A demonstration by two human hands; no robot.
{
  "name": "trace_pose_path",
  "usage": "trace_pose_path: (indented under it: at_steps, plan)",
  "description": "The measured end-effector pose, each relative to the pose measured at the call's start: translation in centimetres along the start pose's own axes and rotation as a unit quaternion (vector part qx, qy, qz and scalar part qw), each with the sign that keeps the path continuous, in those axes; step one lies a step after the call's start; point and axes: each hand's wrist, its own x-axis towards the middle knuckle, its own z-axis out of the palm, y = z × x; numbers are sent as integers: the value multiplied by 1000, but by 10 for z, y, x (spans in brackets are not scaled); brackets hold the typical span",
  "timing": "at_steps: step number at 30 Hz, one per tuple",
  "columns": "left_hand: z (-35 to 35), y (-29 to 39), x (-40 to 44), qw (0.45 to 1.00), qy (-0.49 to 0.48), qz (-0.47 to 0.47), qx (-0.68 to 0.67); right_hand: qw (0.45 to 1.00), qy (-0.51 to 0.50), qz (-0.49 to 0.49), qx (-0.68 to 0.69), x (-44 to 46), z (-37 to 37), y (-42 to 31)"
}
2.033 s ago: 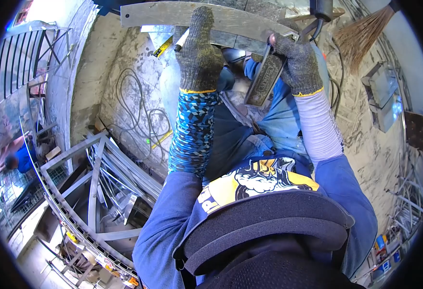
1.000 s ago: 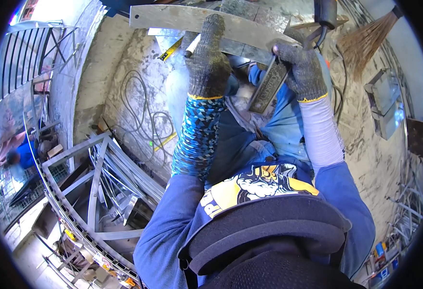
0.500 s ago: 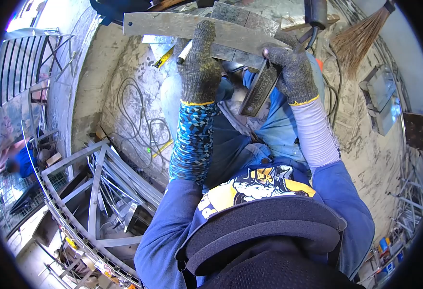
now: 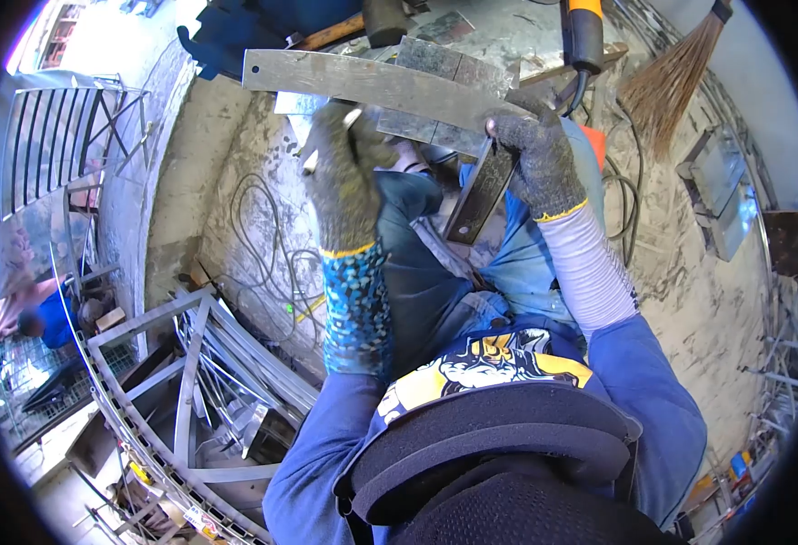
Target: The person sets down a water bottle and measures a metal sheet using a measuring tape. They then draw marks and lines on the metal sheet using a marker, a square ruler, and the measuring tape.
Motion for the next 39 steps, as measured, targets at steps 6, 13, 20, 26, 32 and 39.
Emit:
trace_pose_path:
  at_steps: [6,13,20,26,32,39]
  plan:
    - [-28,35,-34,992,87,82,-48,938,38,-204,-277,2,-7,4]
    - [41,74,-39,966,-147,87,195,1000,16,4,24,-6,14,-8]
    - [64,47,-31,970,-161,55,175,999,-9,-40,17,-6,12,-2]
    - [62,53,-24,959,-154,73,224,990,-38,-116,-71,-7,10,-4]
    - [61,48,-18,947,-160,116,254,1000,-1,-21,-12,-12,17,-10]
    - [63,50,-17,946,-151,99,269,997,-25,-36,-65,-12,13,-12]
